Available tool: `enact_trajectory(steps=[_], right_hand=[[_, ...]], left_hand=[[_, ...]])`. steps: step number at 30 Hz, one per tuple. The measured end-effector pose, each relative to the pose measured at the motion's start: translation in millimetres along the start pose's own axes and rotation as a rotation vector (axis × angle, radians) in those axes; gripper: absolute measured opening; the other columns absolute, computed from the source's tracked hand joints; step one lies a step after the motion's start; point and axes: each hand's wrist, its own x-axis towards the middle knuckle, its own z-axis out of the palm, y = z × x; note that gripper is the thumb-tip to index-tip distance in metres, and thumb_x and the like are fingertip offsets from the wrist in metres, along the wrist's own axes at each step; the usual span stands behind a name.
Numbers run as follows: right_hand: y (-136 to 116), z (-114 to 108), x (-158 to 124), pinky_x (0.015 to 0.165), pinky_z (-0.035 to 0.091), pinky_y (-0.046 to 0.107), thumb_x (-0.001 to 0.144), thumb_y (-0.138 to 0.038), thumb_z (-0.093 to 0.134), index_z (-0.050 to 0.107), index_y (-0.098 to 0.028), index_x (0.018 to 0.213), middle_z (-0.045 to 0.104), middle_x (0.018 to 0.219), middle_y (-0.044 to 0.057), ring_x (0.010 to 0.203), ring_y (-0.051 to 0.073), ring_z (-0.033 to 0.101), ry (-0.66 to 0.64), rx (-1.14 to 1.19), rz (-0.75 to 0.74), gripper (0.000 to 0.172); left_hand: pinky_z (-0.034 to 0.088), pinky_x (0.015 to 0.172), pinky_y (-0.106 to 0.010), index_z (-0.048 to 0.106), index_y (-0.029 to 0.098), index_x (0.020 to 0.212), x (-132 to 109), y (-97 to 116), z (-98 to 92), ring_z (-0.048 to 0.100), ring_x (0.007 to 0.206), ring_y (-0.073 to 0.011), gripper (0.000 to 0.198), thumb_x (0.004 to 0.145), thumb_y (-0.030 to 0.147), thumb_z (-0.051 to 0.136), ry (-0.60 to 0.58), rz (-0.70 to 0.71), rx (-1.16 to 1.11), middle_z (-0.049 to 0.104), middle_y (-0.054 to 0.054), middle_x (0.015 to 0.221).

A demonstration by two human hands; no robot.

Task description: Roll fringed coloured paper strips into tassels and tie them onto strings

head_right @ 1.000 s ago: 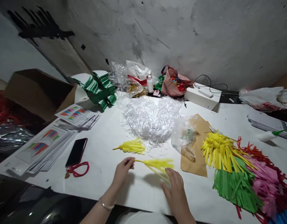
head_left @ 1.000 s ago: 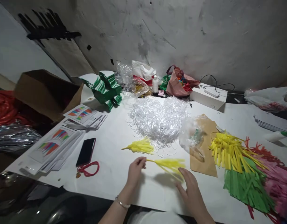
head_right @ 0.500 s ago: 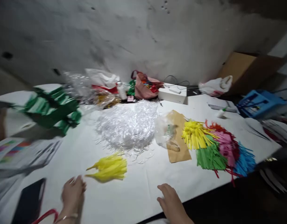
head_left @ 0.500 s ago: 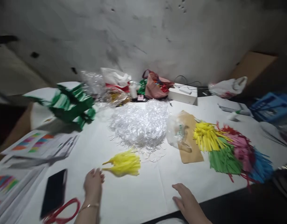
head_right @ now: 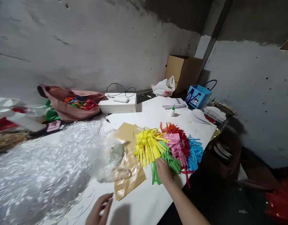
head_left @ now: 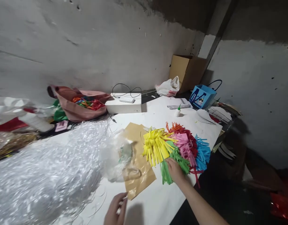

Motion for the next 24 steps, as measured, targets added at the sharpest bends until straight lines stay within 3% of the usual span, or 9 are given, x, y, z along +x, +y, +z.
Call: enact_trajectory(steps=[3,6,8,10,13,16,18,21,24], right_hand=[[44.2,-16.5,69.9,0.093,0.044,0.035,0.086,0.001,0.034,0.068,-0.013,0.105,0.068,0.105,0.011,0.104,0.021,0.059,-0.007,-0.072,0.000,0.041],[65.6,-16.1,119.3,0.093,0.040,0.036,0.086,-0.002,0.042,0.071,-0.016,0.094,0.071,0.094,0.008,0.099,0.022,0.059,-0.091,-0.135,-0.067,0.033],[71.3,-12.4,137.4,0.095,0.035,0.040,0.087,-0.004,0.045,0.071,-0.017,0.095,0.070,0.095,0.009,0.100,0.023,0.057,-0.135,-0.181,-0.111,0.030],[74.5,-10.3,145.1,0.099,0.030,0.044,0.087,-0.005,0.045,0.070,-0.017,0.097,0.069,0.098,0.009,0.102,0.024,0.055,-0.158,-0.223,-0.139,0.029],[77.2,-12.7,143.3,0.102,0.025,0.046,0.089,-0.007,0.045,0.071,-0.018,0.093,0.068,0.097,0.009,0.103,0.025,0.053,-0.167,-0.264,-0.163,0.028],[76.1,-17.6,133.3,0.100,0.028,0.046,0.090,-0.008,0.046,0.069,-0.019,0.095,0.067,0.097,0.009,0.102,0.025,0.053,-0.153,-0.276,-0.165,0.027],[73.9,-19.2,125.5,0.096,0.032,0.045,0.090,-0.008,0.048,0.067,-0.019,0.097,0.065,0.101,0.009,0.101,0.026,0.053,-0.141,-0.272,-0.153,0.024],[71.6,-17.6,115.3,0.090,0.037,0.041,0.088,-0.006,0.050,0.065,-0.019,0.103,0.062,0.109,0.009,0.100,0.026,0.054,-0.103,-0.246,-0.115,0.024],[72.5,-14.1,108.3,0.085,0.039,0.038,0.087,-0.005,0.051,0.063,-0.022,0.106,0.062,0.105,0.007,0.095,0.025,0.055,-0.075,-0.223,-0.065,0.028]], left_hand=[[0.054,0.086,-0.040,0.065,0.024,0.103,54.1,62.4,80.9,0.063,0.102,-0.0262,0.026,0.088,0.038,0.049,-0.207,0.341,0.052,0.067,-0.010,0.108],[0.048,0.094,-0.045,0.063,0.023,0.111,106.7,98.5,145.8,0.059,0.109,-0.0253,0.027,0.090,0.027,0.046,-0.355,0.573,0.122,0.065,-0.010,0.115],[0.043,0.100,-0.050,0.063,0.023,0.110,140.6,110.5,176.6,0.054,0.116,-0.0281,0.027,0.087,0.022,0.049,-0.335,0.596,0.194,0.063,-0.010,0.122],[0.033,0.106,-0.056,0.062,0.020,0.113,173.7,115.4,194.0,0.044,0.128,-0.0323,0.030,0.085,0.020,0.052,-0.156,0.470,0.225,0.056,-0.014,0.131],[0.025,0.110,-0.054,0.050,0.012,0.128,219.2,112.1,195.1,0.029,0.138,-0.0358,0.051,0.081,0.028,0.059,0.146,0.051,0.113,0.041,-0.022,0.143],[0.040,0.101,-0.048,0.042,0.007,0.134,252.1,100.5,178.6,0.047,0.126,-0.0354,0.067,0.079,0.041,0.060,0.182,-0.220,-0.017,0.048,-0.026,0.136],[0.048,0.088,-0.044,0.053,0.007,0.123,264.8,93.2,167.0,0.061,0.106,-0.0329,0.060,0.079,0.048,0.056,0.131,-0.243,-0.050,0.063,-0.023,0.116],[0.052,0.076,-0.040,0.068,0.010,0.094,271.8,90.9,156.0,0.067,0.085,-0.0294,0.046,0.075,0.051,0.059,0.057,-0.208,-0.084,0.071,-0.015,0.088],[0.052,0.079,-0.038,0.072,0.014,0.086,262.9,100.3,150.4,0.066,0.087,-0.0275,0.037,0.073,0.048,0.062,0.037,-0.131,-0.094,0.071,-0.012,0.094]])
